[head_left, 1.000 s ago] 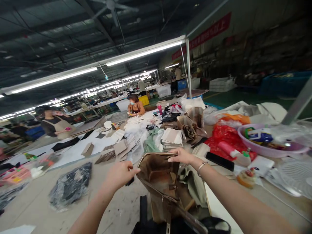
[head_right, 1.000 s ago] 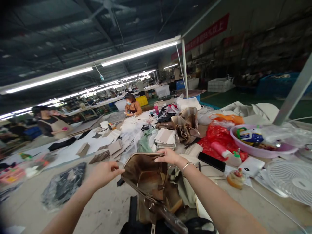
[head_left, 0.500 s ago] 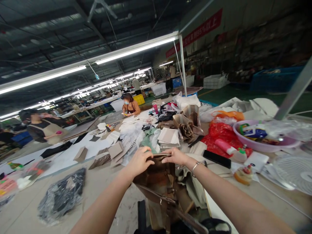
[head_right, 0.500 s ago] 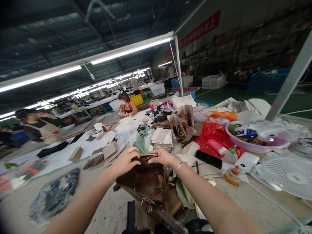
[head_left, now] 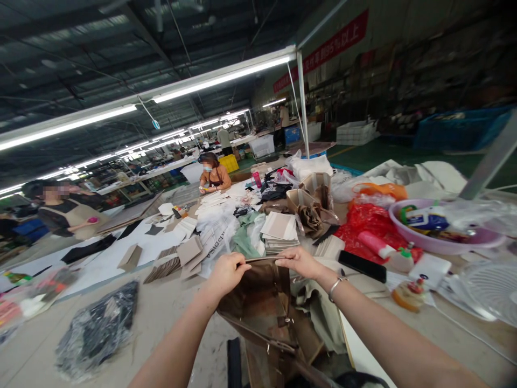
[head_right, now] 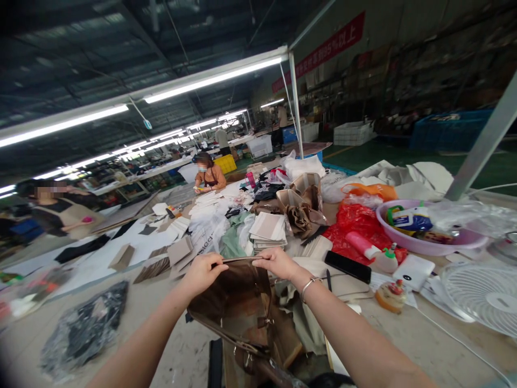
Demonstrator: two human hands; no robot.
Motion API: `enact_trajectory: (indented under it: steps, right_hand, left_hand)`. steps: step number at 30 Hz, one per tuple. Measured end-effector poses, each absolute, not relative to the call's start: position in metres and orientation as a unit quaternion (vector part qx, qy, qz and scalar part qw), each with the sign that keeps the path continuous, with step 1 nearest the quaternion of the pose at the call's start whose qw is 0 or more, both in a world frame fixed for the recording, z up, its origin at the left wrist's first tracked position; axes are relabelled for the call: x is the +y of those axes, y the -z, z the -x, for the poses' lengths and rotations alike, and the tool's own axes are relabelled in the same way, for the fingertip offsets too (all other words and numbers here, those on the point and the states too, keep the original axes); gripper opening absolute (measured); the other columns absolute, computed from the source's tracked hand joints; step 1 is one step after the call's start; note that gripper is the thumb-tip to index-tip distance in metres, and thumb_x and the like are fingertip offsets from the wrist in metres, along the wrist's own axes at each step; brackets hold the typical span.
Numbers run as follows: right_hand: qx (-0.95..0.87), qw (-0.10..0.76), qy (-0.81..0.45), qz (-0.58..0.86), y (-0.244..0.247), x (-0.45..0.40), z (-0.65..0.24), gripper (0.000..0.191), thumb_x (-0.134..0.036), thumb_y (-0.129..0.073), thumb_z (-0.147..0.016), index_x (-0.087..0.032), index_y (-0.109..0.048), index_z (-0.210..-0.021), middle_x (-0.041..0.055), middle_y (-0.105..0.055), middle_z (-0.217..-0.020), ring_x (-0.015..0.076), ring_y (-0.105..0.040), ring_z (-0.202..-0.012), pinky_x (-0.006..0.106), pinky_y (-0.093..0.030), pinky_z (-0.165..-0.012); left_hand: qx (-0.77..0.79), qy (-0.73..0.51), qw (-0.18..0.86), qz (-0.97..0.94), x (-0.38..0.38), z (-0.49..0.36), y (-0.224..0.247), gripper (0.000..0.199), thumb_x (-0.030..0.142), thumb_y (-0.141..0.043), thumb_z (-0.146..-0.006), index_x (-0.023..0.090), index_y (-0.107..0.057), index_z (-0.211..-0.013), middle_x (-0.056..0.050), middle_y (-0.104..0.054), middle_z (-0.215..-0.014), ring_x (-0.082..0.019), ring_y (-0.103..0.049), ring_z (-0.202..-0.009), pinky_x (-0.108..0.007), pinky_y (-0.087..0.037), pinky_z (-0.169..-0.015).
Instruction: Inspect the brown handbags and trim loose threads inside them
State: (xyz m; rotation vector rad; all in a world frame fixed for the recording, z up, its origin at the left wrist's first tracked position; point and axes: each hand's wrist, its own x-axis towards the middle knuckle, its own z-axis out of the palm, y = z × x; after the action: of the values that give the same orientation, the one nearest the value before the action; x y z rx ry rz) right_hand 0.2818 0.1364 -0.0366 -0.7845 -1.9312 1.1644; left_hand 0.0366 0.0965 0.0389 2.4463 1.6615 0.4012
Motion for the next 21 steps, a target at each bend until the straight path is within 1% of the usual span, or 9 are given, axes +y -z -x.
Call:
enact_trajectory:
  steps: [3, 8, 12, 14, 15, 17, 18, 19, 21]
  right_hand:
    - [-0.746, 0.385, -0.43, 0.332, 0.038, 0.132, -0.277, 0.036, -0.045, -0.052, -0.081, -0.012, -0.066, -0.075, 0.0025, -0.061, -0.07, 0.0137, -0.051, -0.065, 0.025, -0.042, -0.062]
    - [-0.775, 0.38, -0.358, 0.356, 0.033, 0.127, -0.275, 0.035, -0.043, -0.049, -0.084, -0.015, -0.063, -0.068, 0.0009, -0.057, -0.065, 0.0129, -0.049, -0.062, 0.025, -0.04, -0.061]
    - [-0.784, 0.369, -0.333, 0.372, 0.032, 0.125, -0.279, 0.044, -0.047, -0.042, -0.086, -0.015, -0.06, -0.062, 0.001, -0.055, -0.061, 0.013, -0.048, -0.059, 0.026, -0.039, -0.059]
    - [-0.794, 0.354, -0.341, 0.358, 0.031, 0.125, -0.283, 0.049, -0.049, -0.035, -0.089, -0.015, -0.06, -0.063, 0.0021, -0.056, -0.062, 0.0139, -0.049, -0.059, 0.027, -0.04, -0.059]
    - [-0.799, 0.347, -0.351, 0.344, 0.03, 0.125, -0.285, 0.05, -0.049, -0.034, -0.089, -0.014, -0.063, -0.067, 0.0034, -0.059, -0.066, 0.0151, -0.052, -0.063, 0.028, -0.041, -0.061]
    - [-0.804, 0.339, -0.367, 0.322, 0.027, 0.126, -0.287, 0.044, -0.049, -0.041, -0.087, -0.014, -0.067, -0.085, 0.0068, -0.066, -0.084, 0.0191, -0.058, -0.077, 0.031, -0.044, -0.072]
    - [-0.805, 0.339, -0.368, 0.319, 0.025, 0.127, -0.287, 0.042, -0.05, -0.047, -0.084, -0.014, -0.067, -0.095, 0.0086, -0.066, -0.094, 0.0213, -0.058, -0.086, 0.032, -0.044, -0.078]
    - [-0.804, 0.341, -0.365, 0.323, 0.023, 0.128, -0.286, 0.044, -0.05, -0.053, -0.08, -0.014, -0.065, -0.103, 0.0101, -0.065, -0.103, 0.023, -0.058, -0.093, 0.033, -0.043, -0.082]
    - [-0.803, 0.345, -0.352, 0.336, 0.018, 0.13, -0.282, 0.049, -0.049, -0.06, -0.075, -0.015, -0.063, -0.11, 0.0112, -0.064, -0.11, 0.0242, -0.058, -0.097, 0.034, -0.042, -0.085]
  left_hand:
    - [0.576, -0.141, 0.066, -0.802, 0.098, -0.038, -0.035, 0.018, 0.031, -0.054, -0.079, 0.018, -0.06, -0.069, -0.002, -0.063, -0.074, -0.014, -0.056, -0.072, -0.024, -0.038, -0.069]
    - [0.611, -0.136, 0.049, -0.778, 0.097, -0.043, -0.033, 0.019, 0.032, -0.055, -0.078, 0.018, -0.06, -0.067, -0.001, -0.063, -0.072, -0.014, -0.055, -0.069, -0.024, -0.035, -0.065]
    - [0.635, -0.131, 0.052, -0.759, 0.095, -0.048, -0.034, 0.017, 0.031, -0.057, -0.077, 0.019, -0.061, -0.067, -0.001, -0.063, -0.071, -0.014, -0.053, -0.067, -0.025, -0.033, -0.061]
    - [0.643, -0.133, 0.055, -0.752, 0.095, -0.049, -0.034, 0.017, 0.031, -0.057, -0.077, 0.019, -0.061, -0.066, 0.0, -0.063, -0.07, -0.014, -0.053, -0.066, -0.025, -0.032, -0.06]
    - [0.645, -0.135, 0.056, -0.75, 0.095, -0.049, -0.033, 0.017, 0.031, -0.057, -0.076, 0.018, -0.061, -0.065, 0.0, -0.062, -0.069, -0.014, -0.053, -0.066, -0.025, -0.031, -0.059]
    - [0.645, -0.139, 0.057, -0.749, 0.095, -0.048, -0.033, 0.018, 0.031, -0.057, -0.076, 0.018, -0.061, -0.064, -0.001, -0.063, -0.069, -0.014, -0.053, -0.066, -0.025, -0.031, -0.059]
    - [0.643, -0.142, 0.057, -0.751, 0.095, -0.047, -0.033, 0.018, 0.031, -0.057, -0.077, 0.018, -0.061, -0.064, -0.001, -0.063, -0.069, -0.014, -0.053, -0.066, -0.025, -0.032, -0.06]
    - [0.641, -0.144, 0.057, -0.752, 0.095, -0.046, -0.032, 0.019, 0.032, -0.056, -0.077, 0.018, -0.061, -0.064, -0.001, -0.063, -0.069, -0.015, -0.053, -0.067, -0.025, -0.032, -0.06]
    - [0.638, -0.146, 0.056, -0.754, 0.095, -0.045, -0.033, 0.019, 0.032, -0.055, -0.077, 0.018, -0.061, -0.065, -0.001, -0.063, -0.07, -0.015, -0.053, -0.067, -0.026, -0.032, -0.061]
